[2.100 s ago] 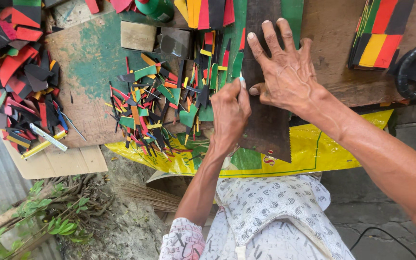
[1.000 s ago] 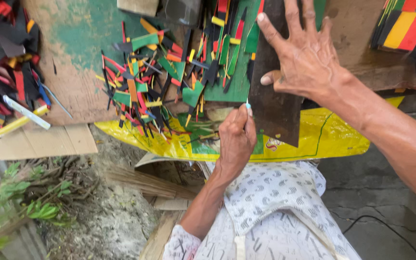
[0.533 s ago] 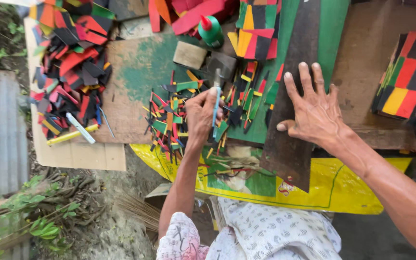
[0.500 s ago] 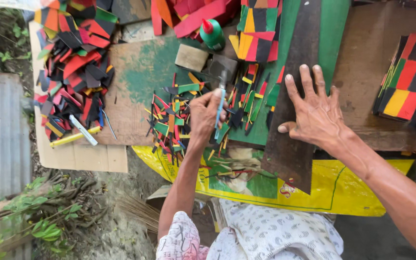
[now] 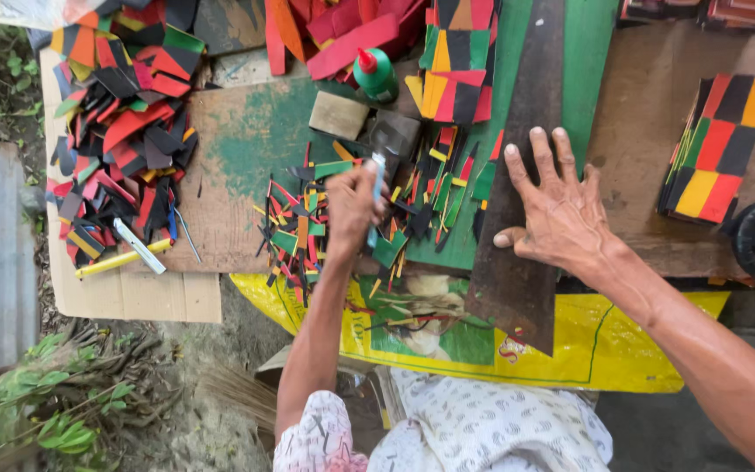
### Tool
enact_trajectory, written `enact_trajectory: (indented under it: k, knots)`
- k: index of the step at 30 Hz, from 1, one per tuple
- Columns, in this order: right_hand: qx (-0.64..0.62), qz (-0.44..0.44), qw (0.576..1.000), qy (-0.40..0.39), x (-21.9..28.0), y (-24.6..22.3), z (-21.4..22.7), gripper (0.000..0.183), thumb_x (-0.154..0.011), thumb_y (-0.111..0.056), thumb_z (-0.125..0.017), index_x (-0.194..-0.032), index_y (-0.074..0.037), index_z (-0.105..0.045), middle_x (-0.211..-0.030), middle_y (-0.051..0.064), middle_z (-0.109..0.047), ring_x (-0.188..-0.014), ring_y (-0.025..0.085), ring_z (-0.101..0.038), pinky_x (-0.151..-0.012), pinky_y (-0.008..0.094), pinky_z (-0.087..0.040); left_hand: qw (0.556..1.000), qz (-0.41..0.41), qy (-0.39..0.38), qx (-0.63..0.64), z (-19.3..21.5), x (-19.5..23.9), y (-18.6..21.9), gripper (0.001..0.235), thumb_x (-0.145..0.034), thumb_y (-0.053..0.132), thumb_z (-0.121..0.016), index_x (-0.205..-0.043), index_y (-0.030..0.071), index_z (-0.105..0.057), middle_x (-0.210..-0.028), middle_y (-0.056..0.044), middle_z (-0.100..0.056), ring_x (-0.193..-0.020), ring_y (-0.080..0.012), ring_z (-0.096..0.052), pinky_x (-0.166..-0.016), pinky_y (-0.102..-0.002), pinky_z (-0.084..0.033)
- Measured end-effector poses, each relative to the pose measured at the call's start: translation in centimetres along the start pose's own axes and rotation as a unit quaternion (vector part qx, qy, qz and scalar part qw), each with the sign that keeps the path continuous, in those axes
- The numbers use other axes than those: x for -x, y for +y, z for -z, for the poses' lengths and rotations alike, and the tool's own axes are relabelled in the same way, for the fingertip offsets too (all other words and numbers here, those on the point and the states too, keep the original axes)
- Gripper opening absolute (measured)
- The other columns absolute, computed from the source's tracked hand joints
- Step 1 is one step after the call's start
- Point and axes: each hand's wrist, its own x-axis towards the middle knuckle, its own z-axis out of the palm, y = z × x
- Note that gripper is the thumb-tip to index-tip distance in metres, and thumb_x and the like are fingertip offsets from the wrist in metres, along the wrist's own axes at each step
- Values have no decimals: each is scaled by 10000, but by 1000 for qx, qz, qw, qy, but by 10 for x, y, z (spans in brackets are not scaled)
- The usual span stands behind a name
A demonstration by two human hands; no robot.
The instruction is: The person uses a utility knife and a metal ruler to cut strips of multicolored material on a wooden workbench. They trim the edges of the cut pieces with scissors and stack the finished pieces on the right side of the table.
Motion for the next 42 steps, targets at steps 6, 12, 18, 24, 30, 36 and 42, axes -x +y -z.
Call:
enact_trajectory:
  k: [6,12,18,24,30,36,42]
  knots:
    - [-8,3,1000,2,2,-1,1,1251,-574,-569,-858,-1587,-121,-278,-1663,229,-117,-1539,453,-99,-1054,725,-320,1000,3,-1,-8,1,3,0,361,-1030,305,-592,-848,6,-683,-627,-19,-625,-438,-63,-543,-369,-229,-390]
    - [-10,2,1000,2,1,0,1,1251,-584,-574,-855,-1591,-125,-266,-1662,226,-110,-1536,455,-96,-1056,738,-304,1000,17,-11,-13,1,5,6,350,-1028,288,-605,-843,5,-695,-616,1,-598,-452,-56,-516,-391,-237,-392]
    - [-16,7,1000,-2,2,1,-2,1263,-580,-587,-855,-1591,-131,-252,-1662,221,-101,-1536,455,-84,-1064,744,-289,958,-176,90,-206,11,4,16,220,-976,210,-714,-1014,4,-779,-722,-44,-677,-565,-121,-570,-510,-292,-437]
    - [-15,1,1000,2,2,2,-1,1257,-578,-597,-850,-1587,-132,-263,-1667,220,-97,-1538,449,-78,-1070,741,-289,886,-302,106,-337,0,8,22,158,-906,103,-769,-1002,-22,-756,-807,-156,-695,-684,-255,-656,-632,-381,-498]
    - [-15,4,1000,1,1,2,-1,1257,-587,-598,-849,-1591,-124,-261,-1664,223,-99,-1538,444,-75,-1065,745,-286,881,-318,102,-334,0,9,21,125,-923,71,-747,-1000,-27,-747,-832,-153,-696,-717,-273,-673,-657,-395,-504]
    - [-13,2,1000,-3,1,2,-1,1271,-577,-610,-848,-1595,-127,-259,-1658,221,-104,-1532,442,-80,-1055,742,-300,862,-342,116,-356,0,9,10,142,-933,86,-733,-1014,-30,-749,-857,-155,-700,-742,-283,-671,-666,-397,-503]
    - [-14,9,1000,0,2,2,-1,1268,-576,-614,-850,-1591,-127,-267,-1655,223,-111,-1530,447,-81,-1043,749,-304,921,-230,90,-302,1,14,8,230,-996,170,-684,-924,-40,-746,-728,-129,-653,-605,-222,-606,-543,-356,-467]
